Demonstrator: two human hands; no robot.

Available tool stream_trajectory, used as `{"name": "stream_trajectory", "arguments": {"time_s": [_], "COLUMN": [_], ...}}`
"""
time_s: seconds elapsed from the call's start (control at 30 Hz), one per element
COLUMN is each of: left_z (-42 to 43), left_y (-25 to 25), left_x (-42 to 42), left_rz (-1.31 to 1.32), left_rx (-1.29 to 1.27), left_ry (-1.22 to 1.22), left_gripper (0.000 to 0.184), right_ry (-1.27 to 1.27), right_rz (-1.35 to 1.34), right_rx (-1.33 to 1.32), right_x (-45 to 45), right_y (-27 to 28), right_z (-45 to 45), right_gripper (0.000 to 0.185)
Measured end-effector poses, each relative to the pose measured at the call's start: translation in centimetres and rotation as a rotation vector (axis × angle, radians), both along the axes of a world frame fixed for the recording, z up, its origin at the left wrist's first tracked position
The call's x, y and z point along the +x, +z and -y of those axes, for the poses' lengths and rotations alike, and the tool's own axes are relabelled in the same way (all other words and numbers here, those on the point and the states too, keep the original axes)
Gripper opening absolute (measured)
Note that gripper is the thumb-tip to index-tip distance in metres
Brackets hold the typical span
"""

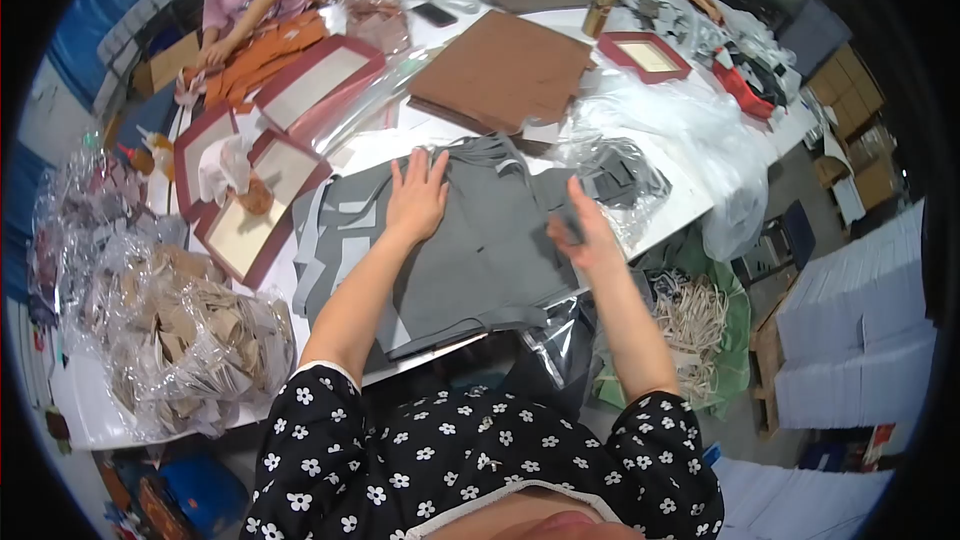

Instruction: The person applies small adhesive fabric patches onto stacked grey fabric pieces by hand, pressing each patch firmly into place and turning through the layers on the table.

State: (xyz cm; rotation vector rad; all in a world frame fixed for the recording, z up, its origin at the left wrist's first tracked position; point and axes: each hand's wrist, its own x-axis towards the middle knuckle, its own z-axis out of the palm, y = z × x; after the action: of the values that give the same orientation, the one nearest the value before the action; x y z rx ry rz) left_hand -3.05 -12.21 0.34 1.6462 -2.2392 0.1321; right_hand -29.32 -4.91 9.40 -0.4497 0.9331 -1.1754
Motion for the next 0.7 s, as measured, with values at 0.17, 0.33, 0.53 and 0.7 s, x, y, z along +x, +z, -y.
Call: {"name": "stream_trajectory", "arguments": {"time_s": [0.17,0.33,0.53,0.7], "left_z": [-3.8,-12.1,-12.7,-15.2], "left_y": [2.7,6.7,7.2,7.7], "left_x": [-1.8,-7.0,-3.1,-4.3], "left_rz": [-0.274,-1.466,-0.933,-0.649], "left_rx": [-0.348,0.811,0.554,-0.095], "left_ry": [-0.109,-0.253,-0.348,-0.602], "left_gripper": [0.05,0.04,0.019,0.022], "right_ry": [-0.486,-0.574,-0.166,-0.248], "right_rz": [-0.068,-0.402,-0.268,0.105], "right_rx": [-0.379,-0.487,-0.441,0.198], "right_x": [3.5,8.1,7.3,6.5], "right_y": [-3.5,-3.5,-2.6,-9.2], "right_z": [-1.8,-4.8,-5.3,-1.2], "right_gripper": [0.03,0.027,0.019,0.031]}}
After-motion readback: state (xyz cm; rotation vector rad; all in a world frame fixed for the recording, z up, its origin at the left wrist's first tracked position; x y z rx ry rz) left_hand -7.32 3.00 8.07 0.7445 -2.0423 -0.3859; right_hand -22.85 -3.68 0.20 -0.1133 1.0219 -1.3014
